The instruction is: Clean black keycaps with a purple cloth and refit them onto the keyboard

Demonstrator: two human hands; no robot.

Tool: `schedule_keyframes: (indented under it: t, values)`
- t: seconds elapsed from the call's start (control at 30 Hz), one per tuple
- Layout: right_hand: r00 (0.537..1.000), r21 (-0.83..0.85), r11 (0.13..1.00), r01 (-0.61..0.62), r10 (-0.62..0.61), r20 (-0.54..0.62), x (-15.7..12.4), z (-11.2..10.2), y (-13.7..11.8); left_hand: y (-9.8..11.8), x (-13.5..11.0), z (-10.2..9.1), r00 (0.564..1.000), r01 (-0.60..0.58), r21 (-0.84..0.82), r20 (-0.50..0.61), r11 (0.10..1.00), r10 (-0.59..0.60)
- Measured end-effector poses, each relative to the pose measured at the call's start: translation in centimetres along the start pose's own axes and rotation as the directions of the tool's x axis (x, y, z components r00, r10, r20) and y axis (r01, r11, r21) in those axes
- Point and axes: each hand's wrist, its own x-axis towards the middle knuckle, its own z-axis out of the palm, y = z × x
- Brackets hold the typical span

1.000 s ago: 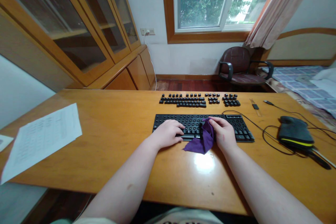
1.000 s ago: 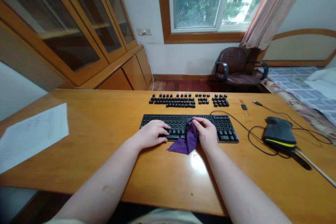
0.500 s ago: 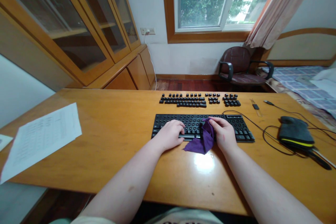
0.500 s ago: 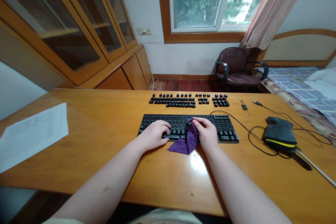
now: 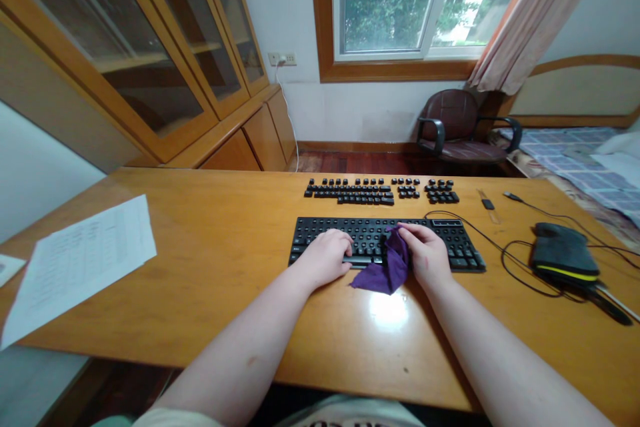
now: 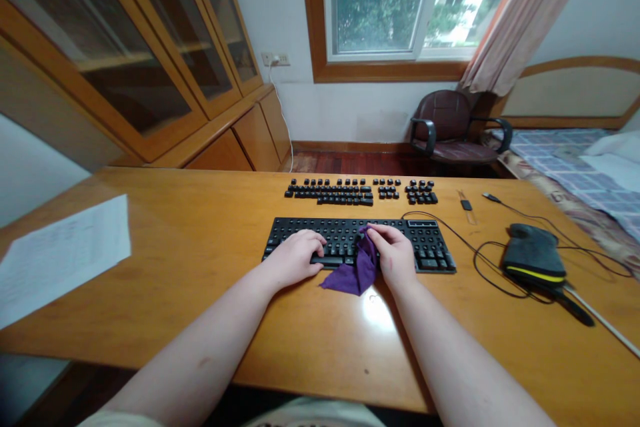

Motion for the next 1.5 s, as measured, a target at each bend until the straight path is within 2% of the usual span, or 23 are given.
schedule_keyframes:
  t: [0.1,0.23,0.53,0.73,0.87,0.97,1.1,1.27,1.4,1.5]
  values:
    - [1.0,0.005,1.0,-0.012,0.012,0.002,0.0,0.0,-0.1,0.0,-0.1,-0.6,1.0,-0.02,0.0,0.006,1.0,0.02]
    - [1.0,0.022,0.999,-0.024,0.023,0.005,-0.1,0.0,-0.3,-0.5,-0.4,-1.6,1.0,0.021,0.018,0.015,1.0,-0.022]
    - [1.0,0.042,0.999,-0.016,0.017,-0.021,0.0,-0.1,0.1,-3.9,-1.6,-3.5,0.986,0.079,-0.022,0.146,0.997,-0.075]
    - [0.996,0.134,0.99,-0.033,0.043,-0.075,0.3,-0.4,0.6,-5.3,-2.3,-3.5,0.954,0.224,0.033,0.198,0.974,-0.226]
    - [0.994,0.144,0.989,-0.042,0.056,-0.096,0.4,-0.4,0.5,-5.1,-1.8,-3.2,0.946,0.246,0.038,0.21,0.969,-0.248]
    - [0.995,0.134,0.99,-0.041,0.053,-0.082,0.3,-0.3,0.4,-4.4,-1.1,-2.9,0.948,0.293,0.049,0.111,0.955,-0.297]
    - [0.996,0.133,0.991,-0.032,0.043,-0.083,0.4,-0.2,0.4,-3.6,0.8,-2.5,0.936,0.351,0.161,-0.023,0.923,-0.352]
    - [0.996,0.134,0.99,-0.046,0.055,-0.066,0.3,-0.1,0.2,-4.4,4.8,-2.7,0.906,0.411,0.319,-0.038,0.854,-0.422]
    - [0.998,0.11,0.993,-0.039,0.045,-0.051,0.2,-0.1,0.0,-5.5,7.7,-2.4,0.912,0.401,0.345,-0.062,0.848,-0.406]
    - [0.998,0.115,0.993,-0.039,0.045,-0.05,0.2,-0.1,-0.1,-6.0,8.7,-1.9,0.917,0.391,0.359,-0.072,0.847,-0.393]
